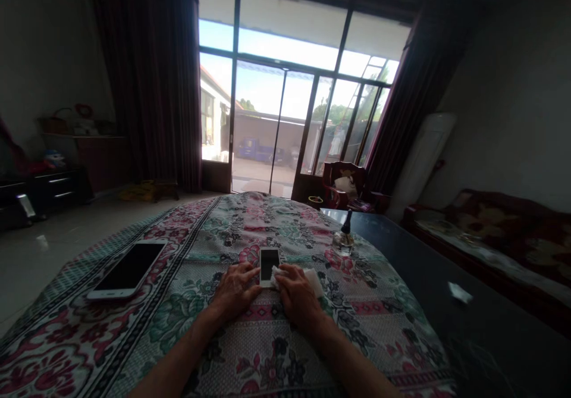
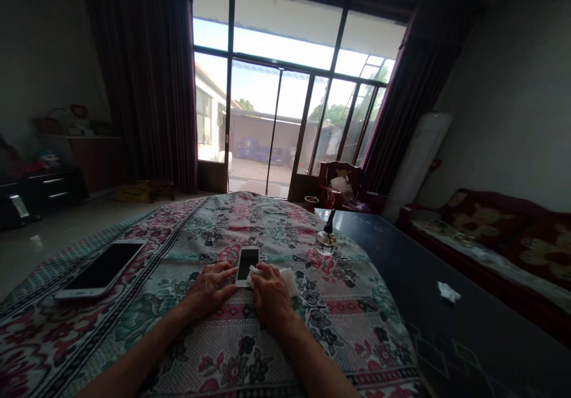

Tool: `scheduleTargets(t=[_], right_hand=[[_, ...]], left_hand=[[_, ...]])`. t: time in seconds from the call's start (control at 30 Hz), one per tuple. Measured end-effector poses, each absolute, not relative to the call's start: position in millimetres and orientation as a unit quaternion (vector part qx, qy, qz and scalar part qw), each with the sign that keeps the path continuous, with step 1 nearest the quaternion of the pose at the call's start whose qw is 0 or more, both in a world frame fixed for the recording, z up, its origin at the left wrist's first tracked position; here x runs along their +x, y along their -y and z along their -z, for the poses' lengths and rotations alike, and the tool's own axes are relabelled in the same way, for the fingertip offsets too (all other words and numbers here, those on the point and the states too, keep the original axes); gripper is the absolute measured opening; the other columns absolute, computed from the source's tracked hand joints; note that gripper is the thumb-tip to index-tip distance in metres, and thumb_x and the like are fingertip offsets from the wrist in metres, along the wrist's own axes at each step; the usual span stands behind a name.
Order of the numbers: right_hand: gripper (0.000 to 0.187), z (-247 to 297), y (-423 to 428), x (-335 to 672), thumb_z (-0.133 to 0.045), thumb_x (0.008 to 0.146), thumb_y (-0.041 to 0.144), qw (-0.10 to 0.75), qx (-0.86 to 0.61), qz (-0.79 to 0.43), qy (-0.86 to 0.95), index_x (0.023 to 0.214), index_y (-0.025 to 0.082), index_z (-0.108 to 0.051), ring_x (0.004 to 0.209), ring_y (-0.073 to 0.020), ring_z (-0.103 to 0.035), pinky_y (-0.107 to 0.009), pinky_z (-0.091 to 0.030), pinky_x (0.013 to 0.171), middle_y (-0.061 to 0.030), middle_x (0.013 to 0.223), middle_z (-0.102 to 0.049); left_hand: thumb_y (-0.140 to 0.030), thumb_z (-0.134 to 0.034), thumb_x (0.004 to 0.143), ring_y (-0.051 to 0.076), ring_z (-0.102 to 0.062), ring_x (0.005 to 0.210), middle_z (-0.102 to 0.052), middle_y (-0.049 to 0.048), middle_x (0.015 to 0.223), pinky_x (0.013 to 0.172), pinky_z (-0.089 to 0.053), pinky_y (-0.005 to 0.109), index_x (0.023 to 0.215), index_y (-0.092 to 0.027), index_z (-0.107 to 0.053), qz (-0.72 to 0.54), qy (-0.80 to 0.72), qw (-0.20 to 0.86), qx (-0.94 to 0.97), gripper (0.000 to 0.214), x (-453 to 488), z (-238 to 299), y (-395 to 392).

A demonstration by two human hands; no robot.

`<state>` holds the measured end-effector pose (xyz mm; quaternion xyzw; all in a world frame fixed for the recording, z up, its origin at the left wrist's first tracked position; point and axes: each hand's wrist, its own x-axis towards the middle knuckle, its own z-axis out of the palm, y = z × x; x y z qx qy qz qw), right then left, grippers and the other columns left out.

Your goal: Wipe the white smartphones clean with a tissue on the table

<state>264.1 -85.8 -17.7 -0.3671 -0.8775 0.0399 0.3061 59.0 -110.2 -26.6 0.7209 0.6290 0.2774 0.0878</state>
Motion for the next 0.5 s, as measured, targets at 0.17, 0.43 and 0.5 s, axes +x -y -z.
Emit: scheduleTargets(t=[0.17,0.43,0.5], right_hand=[[0.027,13.9,87.1,261.2,-0.046,0.090,0.011,0.317,-0.352,-0.032,0.880,0.101,0.022,-0.068,0.106,-0.0224,-0.051,-0.035,-0.044,0.095,-0.0085,0.108,-0.060],[0.022,15.8,86.5,249.2,-0.049,0.091,0.015,0.313,-0.334,-0.043,0.888,0.104,0.023,-0.065,0.101,-0.0218,-0.051,-0.035,-0.044,0.092,-0.0060,0.105,-0.062],[0.022,16.4,87.4,247.0,-0.049,0.092,0.015,0.312,-0.334,-0.045,0.889,0.106,0.023,-0.064,0.101,-0.0216,-0.051,-0.035,-0.043,0.091,-0.0061,0.106,-0.062]], left_hand=[[-0.034,-0.061,0.081,0.027,-0.050,0.119,-0.062,0.0054,0.126,0.105,-0.037,0.040,0.123,-0.026,-0.064,-0.284,-0.621,0.090,0.725,0.042,57.2,28.5,109.5],[-0.031,-0.059,0.080,0.027,-0.051,0.118,-0.061,0.0043,0.125,0.103,-0.039,0.042,0.122,-0.030,-0.064,-0.282,-0.623,0.078,0.725,0.041,58.0,29.8,109.3],[-0.027,-0.057,0.080,0.026,-0.051,0.117,-0.061,0.0045,0.125,0.102,-0.040,0.042,0.122,-0.029,-0.064,-0.277,-0.625,0.075,0.726,0.043,58.2,30.4,109.1]])
